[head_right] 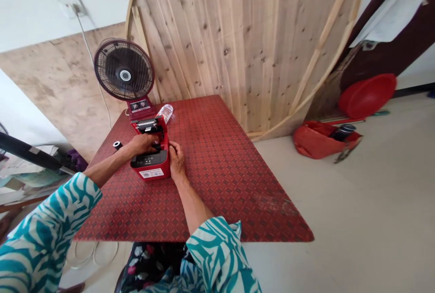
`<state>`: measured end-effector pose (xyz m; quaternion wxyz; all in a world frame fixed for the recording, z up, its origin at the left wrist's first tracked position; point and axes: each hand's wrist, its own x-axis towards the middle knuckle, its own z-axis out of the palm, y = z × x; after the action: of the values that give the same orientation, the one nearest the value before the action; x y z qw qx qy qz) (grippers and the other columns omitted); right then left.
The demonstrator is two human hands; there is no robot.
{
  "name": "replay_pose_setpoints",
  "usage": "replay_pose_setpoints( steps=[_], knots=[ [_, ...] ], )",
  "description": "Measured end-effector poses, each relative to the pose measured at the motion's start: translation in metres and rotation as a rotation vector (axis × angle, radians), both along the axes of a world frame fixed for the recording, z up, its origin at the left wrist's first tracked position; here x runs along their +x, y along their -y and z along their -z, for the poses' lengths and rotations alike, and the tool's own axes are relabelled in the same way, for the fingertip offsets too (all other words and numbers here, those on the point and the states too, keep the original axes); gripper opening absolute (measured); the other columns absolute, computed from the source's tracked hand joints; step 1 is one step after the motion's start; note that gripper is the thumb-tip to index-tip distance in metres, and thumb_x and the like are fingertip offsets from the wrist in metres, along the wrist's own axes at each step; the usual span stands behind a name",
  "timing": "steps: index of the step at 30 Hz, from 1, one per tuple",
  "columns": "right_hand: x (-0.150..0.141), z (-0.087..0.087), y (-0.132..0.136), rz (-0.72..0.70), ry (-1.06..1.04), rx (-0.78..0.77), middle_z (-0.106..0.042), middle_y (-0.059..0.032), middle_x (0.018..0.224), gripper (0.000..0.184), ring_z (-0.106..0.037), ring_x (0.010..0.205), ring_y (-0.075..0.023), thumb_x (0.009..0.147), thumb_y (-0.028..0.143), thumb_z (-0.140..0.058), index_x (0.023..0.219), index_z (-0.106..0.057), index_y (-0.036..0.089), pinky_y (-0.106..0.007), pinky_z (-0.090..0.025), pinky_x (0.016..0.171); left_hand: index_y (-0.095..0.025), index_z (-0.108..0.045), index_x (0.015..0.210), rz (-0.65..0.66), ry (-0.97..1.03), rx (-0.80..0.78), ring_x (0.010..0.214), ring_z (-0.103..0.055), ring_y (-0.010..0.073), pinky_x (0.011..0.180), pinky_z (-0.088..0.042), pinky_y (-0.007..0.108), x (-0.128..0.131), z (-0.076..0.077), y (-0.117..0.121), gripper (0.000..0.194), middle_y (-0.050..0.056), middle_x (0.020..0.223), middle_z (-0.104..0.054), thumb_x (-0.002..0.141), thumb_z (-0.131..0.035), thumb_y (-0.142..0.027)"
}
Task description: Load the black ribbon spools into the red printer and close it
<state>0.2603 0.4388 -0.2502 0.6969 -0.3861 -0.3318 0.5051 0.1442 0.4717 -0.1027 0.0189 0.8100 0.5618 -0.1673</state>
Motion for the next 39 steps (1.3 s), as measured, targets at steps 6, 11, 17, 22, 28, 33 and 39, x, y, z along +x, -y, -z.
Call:
replay_pose_setpoints(
  steps=[6,11,17,22,28,33,39],
  knots=[
    [0.0,0.003,-0.001,0.003,0.018,-0.009,-0.07,-0.0032,0.103,0.035,-0.061,0.104,-0.021,0.079,0.047,-0.06,0.103,-0.07,0.022,-0.034,-0.049,0.089,-0.024,-0.071,0.104,0.081,0.086,-0.082,0.104,-0.067,0.0216,0.078,-0.048,0.023,-0.009,0.006,-0.01,0.023,0.004,0.109,-0.074,0.087,-0.062,-0.035],
    [0.001,0.003,0.0,-0.021,-0.007,-0.008,-0.071,-0.0027,0.104,0.037,-0.062,0.101,-0.0199,0.079,0.047,-0.062,0.104,-0.07,0.021,-0.033,-0.048,0.09,-0.02,-0.074,0.103,0.155,0.499,-0.121,0.093,-0.068,0.0191,0.079,-0.048,0.024,-0.03,0.002,0.004,0.036,0.004,0.103,-0.075,0.092,-0.048,-0.042],
    [0.001,0.003,0.001,-0.019,-0.027,-0.019,-0.071,-0.0026,0.103,0.036,-0.062,0.097,-0.0189,0.078,0.046,-0.062,0.103,-0.07,0.021,-0.031,-0.048,0.086,-0.018,-0.07,0.118,-0.016,0.898,0.099,0.096,-0.068,0.0223,0.084,-0.051,0.031,-0.058,0.002,0.065,0.051,0.008,0.111,-0.073,0.091,-0.05,-0.057],
    [0.003,0.0,0.003,-0.036,-0.063,-0.04,-0.071,-0.0026,0.099,0.041,-0.062,0.09,-0.0181,0.074,0.049,-0.064,0.102,-0.069,0.02,-0.031,-0.047,0.082,-0.018,-0.074,0.106,0.104,0.869,0.318,0.096,-0.067,0.0232,0.093,-0.048,0.038,-0.053,0.023,0.081,0.033,0.01,0.103,-0.073,0.088,-0.058,-0.041],
    [0.003,-0.001,0.004,-0.027,-0.054,-0.065,-0.07,-0.0032,0.099,0.043,-0.061,0.09,-0.0179,0.071,0.049,-0.064,0.102,-0.068,0.019,-0.031,-0.046,0.082,-0.018,-0.073,0.088,0.17,0.828,0.354,0.082,-0.067,0.0183,0.086,-0.047,0.035,-0.042,0.033,0.064,0.023,0.006,0.086,-0.074,0.093,-0.053,-0.03],
    [0.004,-0.001,0.004,-0.042,-0.07,-0.071,-0.069,-0.0033,0.097,0.045,-0.061,0.088,-0.0176,0.07,0.051,-0.064,0.102,-0.067,0.019,-0.031,-0.046,0.081,-0.018,-0.072,0.09,0.226,0.825,0.416,0.084,-0.066,0.0176,0.087,-0.044,0.035,-0.042,0.037,0.067,0.023,0.005,0.088,-0.074,0.095,-0.054,-0.031],
    [0.004,-0.001,0.006,-0.03,-0.04,-0.083,-0.07,-0.0045,0.099,0.047,-0.062,0.088,-0.0183,0.07,0.051,-0.064,0.103,-0.066,0.019,-0.031,-0.048,0.08,-0.021,-0.072,0.092,0.319,0.8,0.527,0.092,-0.063,0.0167,0.097,-0.036,0.038,-0.04,0.039,0.088,0.025,0.003,0.098,-0.074,0.099,-0.051,-0.032]
  ],
)
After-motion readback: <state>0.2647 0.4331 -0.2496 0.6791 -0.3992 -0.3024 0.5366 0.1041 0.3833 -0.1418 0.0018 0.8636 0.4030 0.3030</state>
